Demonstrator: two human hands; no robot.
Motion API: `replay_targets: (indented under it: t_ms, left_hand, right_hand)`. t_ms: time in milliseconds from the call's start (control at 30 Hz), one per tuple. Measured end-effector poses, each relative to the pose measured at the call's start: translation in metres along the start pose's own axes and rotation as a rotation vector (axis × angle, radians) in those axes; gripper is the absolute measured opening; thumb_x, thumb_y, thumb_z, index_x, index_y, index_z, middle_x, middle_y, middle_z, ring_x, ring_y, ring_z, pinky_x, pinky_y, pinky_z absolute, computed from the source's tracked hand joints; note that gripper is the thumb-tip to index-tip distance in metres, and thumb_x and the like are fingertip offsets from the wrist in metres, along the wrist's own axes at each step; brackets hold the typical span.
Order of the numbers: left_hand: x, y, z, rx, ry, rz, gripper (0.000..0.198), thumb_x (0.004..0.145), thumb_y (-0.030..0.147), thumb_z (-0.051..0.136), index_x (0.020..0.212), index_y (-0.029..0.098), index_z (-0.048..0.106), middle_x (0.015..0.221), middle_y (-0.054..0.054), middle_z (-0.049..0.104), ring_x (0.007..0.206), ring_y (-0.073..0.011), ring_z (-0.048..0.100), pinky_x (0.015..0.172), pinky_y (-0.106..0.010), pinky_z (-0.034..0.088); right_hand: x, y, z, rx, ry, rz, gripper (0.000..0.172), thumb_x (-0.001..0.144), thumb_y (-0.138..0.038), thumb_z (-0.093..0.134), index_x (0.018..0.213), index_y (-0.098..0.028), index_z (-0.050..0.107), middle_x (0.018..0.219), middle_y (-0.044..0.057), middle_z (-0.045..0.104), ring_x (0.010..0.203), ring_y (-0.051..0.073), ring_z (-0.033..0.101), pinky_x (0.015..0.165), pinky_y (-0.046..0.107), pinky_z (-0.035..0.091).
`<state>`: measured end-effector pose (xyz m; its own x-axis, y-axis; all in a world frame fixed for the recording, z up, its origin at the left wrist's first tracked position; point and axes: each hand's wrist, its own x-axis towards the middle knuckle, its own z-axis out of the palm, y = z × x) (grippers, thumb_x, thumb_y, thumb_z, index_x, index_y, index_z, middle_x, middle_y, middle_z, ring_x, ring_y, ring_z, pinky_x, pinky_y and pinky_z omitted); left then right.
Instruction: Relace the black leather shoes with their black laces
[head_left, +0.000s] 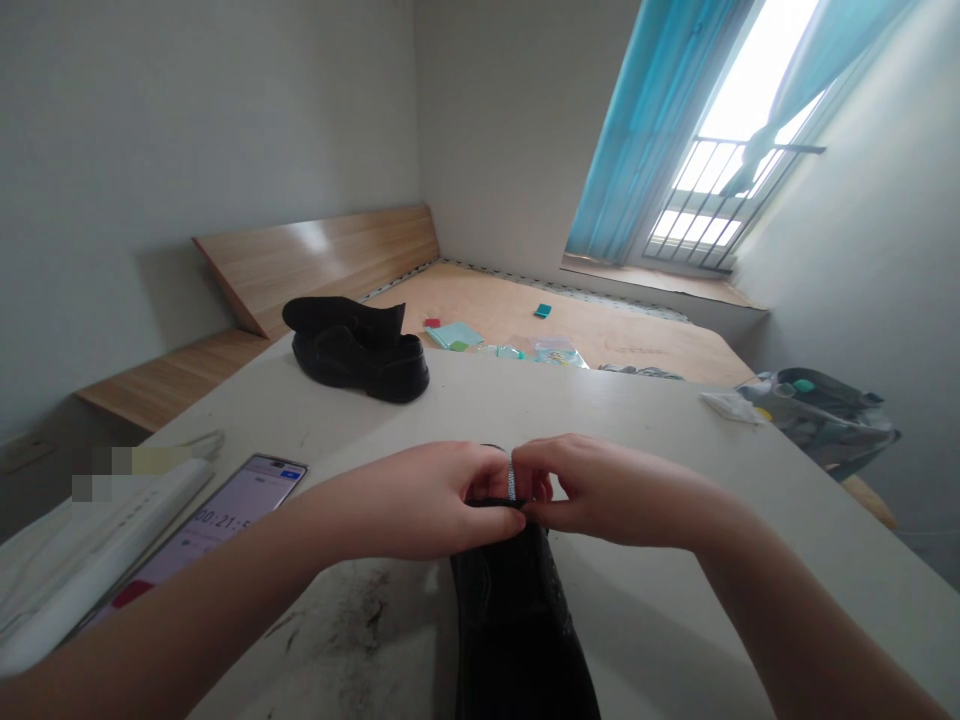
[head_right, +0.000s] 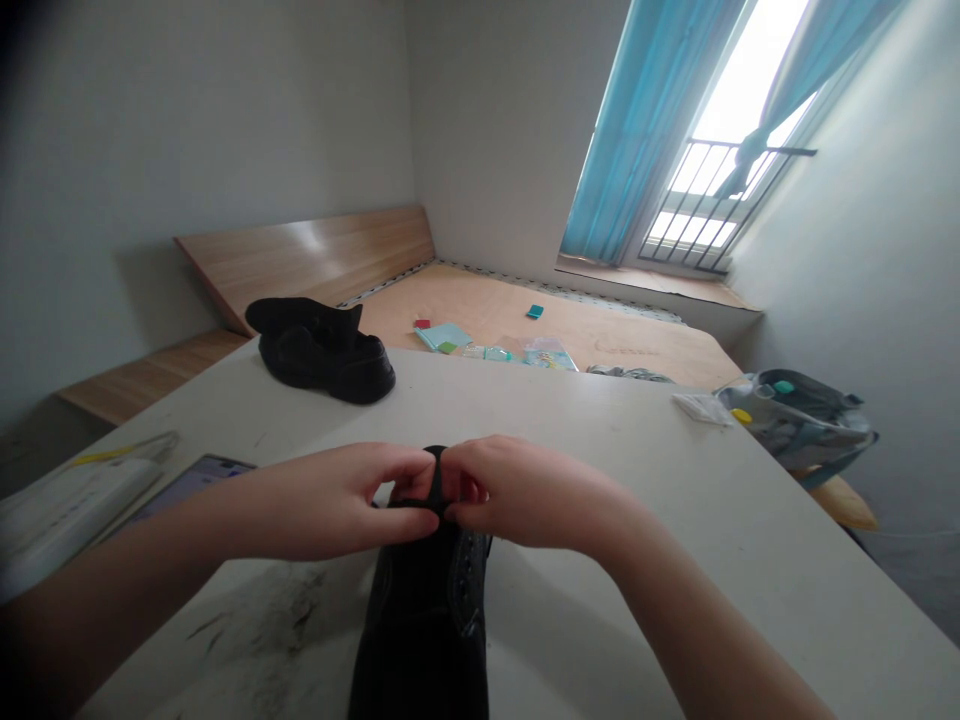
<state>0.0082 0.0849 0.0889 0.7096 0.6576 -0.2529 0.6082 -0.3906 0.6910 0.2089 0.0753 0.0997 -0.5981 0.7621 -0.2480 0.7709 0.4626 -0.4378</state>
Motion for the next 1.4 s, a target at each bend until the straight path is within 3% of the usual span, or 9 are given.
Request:
replay_targets:
  t_ms: [233,333,433,667,833,1033,1200,1267,1400]
  left_hand:
    - [-0.001,0.000,0.000,-0.047,-0.021,0.046,0.016,0.082,0.033,0.055,0.076,0.020,0.049,0.077,0.003,0.053,0.071,-0.0147,0.048,0.061,-0.027,0.035]
    - [-0.003,0.001,-0.006,-0.232,-0.047,0.104,0.017,0.085,0.036,0.056,0.084,0.019,0.055,0.078,0.003,0.051,0.072,-0.0141,0.047,0.064,-0.027,0.037]
    - [-0.008,0.001,-0.019,-0.489,0.079,0.183,0.020,0.088,0.040,0.057,0.084,0.020,0.057,0.075,0.003,0.048,0.067,-0.0125,0.044,0.063,-0.026,0.038]
    - [-0.022,-0.003,-0.049,-0.667,0.475,0.261,0.044,0.096,0.047,0.040,0.062,0.022,0.027,0.055,0.005,0.022,0.048,-0.0102,0.020,0.050,-0.028,0.028]
    - [-0.014,0.000,-0.034,-0.409,0.633,0.217,0.035,0.097,0.041,0.041,0.071,0.020,0.051,0.073,0.001,0.047,0.074,-0.0151,0.046,0.074,-0.030,0.039]
    - [-0.015,0.014,-0.003,-0.249,0.239,0.154,0.019,0.093,0.038,0.053,0.107,0.025,0.058,0.102,0.003,0.063,0.099,-0.0180,0.056,0.086,-0.030,0.044]
    - [-0.017,0.017,0.002,-0.160,0.332,0.154,0.027,0.099,0.042,0.042,0.091,0.024,0.062,0.088,0.004,0.064,0.085,-0.0162,0.057,0.077,-0.029,0.044]
    - [-0.015,0.016,0.001,-0.212,0.348,0.206,0.029,0.100,0.039,0.040,0.087,0.023,0.061,0.079,0.005,0.059,0.075,-0.0136,0.053,0.069,-0.026,0.042]
    - [-0.014,0.017,0.000,-0.272,0.364,0.193,0.041,0.100,0.044,0.036,0.070,0.020,0.051,0.067,0.004,0.050,0.065,-0.0132,0.048,0.062,-0.026,0.039]
  right_hand:
    - [0.002,-0.009,0.005,-0.045,0.135,0.023,0.008,0.070,-0.019,0.058,0.071,-0.021,0.050,0.070,-0.002,0.057,0.066,0.014,0.049,0.055,0.026,0.031]
    - [0.004,-0.010,0.002,-0.078,0.321,0.091,0.007,0.072,-0.015,0.051,0.070,-0.021,0.049,0.067,-0.001,0.055,0.063,0.015,0.046,0.055,0.028,0.027]
    - [0.004,0.000,-0.008,-0.055,0.562,0.165,0.012,0.078,-0.014,0.043,0.078,-0.021,0.053,0.069,0.001,0.054,0.066,0.017,0.047,0.059,0.029,0.029]
    - [-0.016,0.030,-0.039,0.919,0.543,0.037,0.010,0.084,-0.024,0.048,0.079,-0.022,0.056,0.052,-0.003,0.048,0.048,0.013,0.042,0.046,0.026,0.030]
    - [-0.023,0.018,-0.043,1.153,0.524,-0.077,0.015,0.089,-0.026,0.049,0.076,-0.024,0.057,0.054,-0.005,0.047,0.045,0.010,0.043,0.043,0.023,0.033]
    - [-0.015,-0.010,-0.014,1.077,0.434,-0.250,0.020,0.090,-0.031,0.061,0.109,-0.026,0.065,0.102,0.002,0.071,0.091,0.017,0.068,0.074,0.028,0.055]
    - [-0.022,-0.022,-0.005,0.622,0.529,-0.248,0.038,0.092,-0.027,0.059,0.129,-0.034,0.056,0.129,0.001,0.062,0.111,0.020,0.060,0.088,0.035,0.051]
    - [-0.023,-0.022,-0.005,0.405,0.572,-0.189,0.030,0.094,-0.030,0.056,0.124,-0.030,0.060,0.123,0.003,0.064,0.109,0.021,0.059,0.089,0.036,0.049]
    - [-0.018,-0.018,-0.009,0.267,0.427,-0.127,0.021,0.097,-0.037,0.050,0.096,-0.024,0.067,0.094,0.002,0.069,0.091,0.018,0.061,0.080,0.031,0.047]
